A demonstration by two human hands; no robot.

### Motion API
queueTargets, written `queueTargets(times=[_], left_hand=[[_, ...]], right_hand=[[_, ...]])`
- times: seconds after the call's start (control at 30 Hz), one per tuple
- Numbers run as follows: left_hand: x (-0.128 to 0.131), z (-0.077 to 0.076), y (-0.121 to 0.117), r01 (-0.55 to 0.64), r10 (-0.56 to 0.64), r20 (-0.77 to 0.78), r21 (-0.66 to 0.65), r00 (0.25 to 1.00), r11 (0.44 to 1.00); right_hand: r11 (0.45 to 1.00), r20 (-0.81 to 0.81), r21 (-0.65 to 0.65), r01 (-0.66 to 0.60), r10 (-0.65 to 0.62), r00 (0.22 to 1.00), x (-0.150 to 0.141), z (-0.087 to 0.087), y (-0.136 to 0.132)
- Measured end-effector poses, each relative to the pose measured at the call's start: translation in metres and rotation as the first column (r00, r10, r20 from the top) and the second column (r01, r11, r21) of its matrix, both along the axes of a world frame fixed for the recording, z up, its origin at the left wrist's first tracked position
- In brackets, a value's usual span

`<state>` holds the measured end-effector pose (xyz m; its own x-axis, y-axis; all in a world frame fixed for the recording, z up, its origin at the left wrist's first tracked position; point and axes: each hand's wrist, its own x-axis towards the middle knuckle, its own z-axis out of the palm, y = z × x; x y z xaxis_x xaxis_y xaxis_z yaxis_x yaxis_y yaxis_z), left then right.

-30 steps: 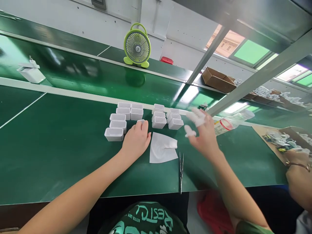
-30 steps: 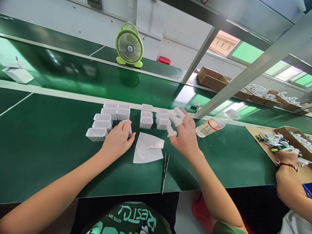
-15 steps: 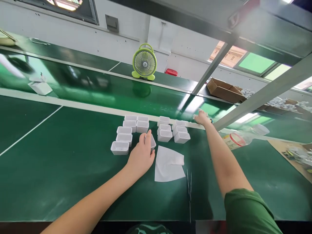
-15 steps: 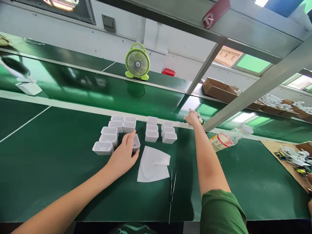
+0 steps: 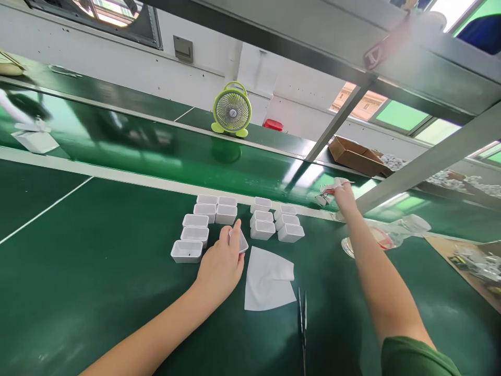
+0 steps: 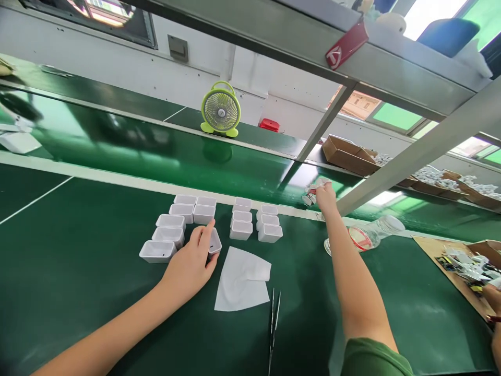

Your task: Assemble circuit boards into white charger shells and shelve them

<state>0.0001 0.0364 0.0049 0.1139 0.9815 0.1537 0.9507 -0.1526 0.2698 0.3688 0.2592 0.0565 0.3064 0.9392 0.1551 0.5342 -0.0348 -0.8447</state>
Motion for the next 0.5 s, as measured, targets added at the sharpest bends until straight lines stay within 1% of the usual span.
queueTargets(times=[0.03,0.1,0.2,0.27,0.37,0.43,0.5], left_hand=[[0.0,0.0,0.0,0.001,-0.001,-0.009,0.009,1.0,1.0],[0.0,0.0,-0.001,0.004,-0.003,-0.015,0.021,1.0,1.0],[0.001,0.001,0.0,0.003,-0.003,-0.02,0.021,1.0,1.0],[0.001,0.001,0.0,0.004,-0.003,-0.025,0.018,1.0,1.0],[0.001,0.002,-0.001,0.008,-0.008,-0.029,0.016,1.0,1.0],[0.001,0.003,-0.001,0.013,-0.013,-0.025,0.008,1.0,1.0],[0.0,0.004,0.0,0.014,-0.014,-0.013,0.006,1.0,1.0]], right_hand=[[1.0,-0.047,0.0,0.015,-0.015,0.999,0.005,0.005,-0.008],[1.0,-0.117,-0.016,0.001,-0.003,0.993,0.012,0.015,-0.024],[0.996,-0.177,-0.046,-0.08,0.071,0.982,0.01,0.025,-0.047],[0.988,-0.175,-0.077,-0.135,0.119,0.977,0.004,0.029,-0.06],[0.963,-0.1,-0.183,-0.197,0.181,0.978,-0.006,0.033,-0.076],[0.94,-0.011,-0.265,-0.217,0.222,0.975,-0.014,0.035,-0.085],[0.924,0.085,-0.308,-0.225,0.263,0.961,-0.022,0.035,-0.091]])
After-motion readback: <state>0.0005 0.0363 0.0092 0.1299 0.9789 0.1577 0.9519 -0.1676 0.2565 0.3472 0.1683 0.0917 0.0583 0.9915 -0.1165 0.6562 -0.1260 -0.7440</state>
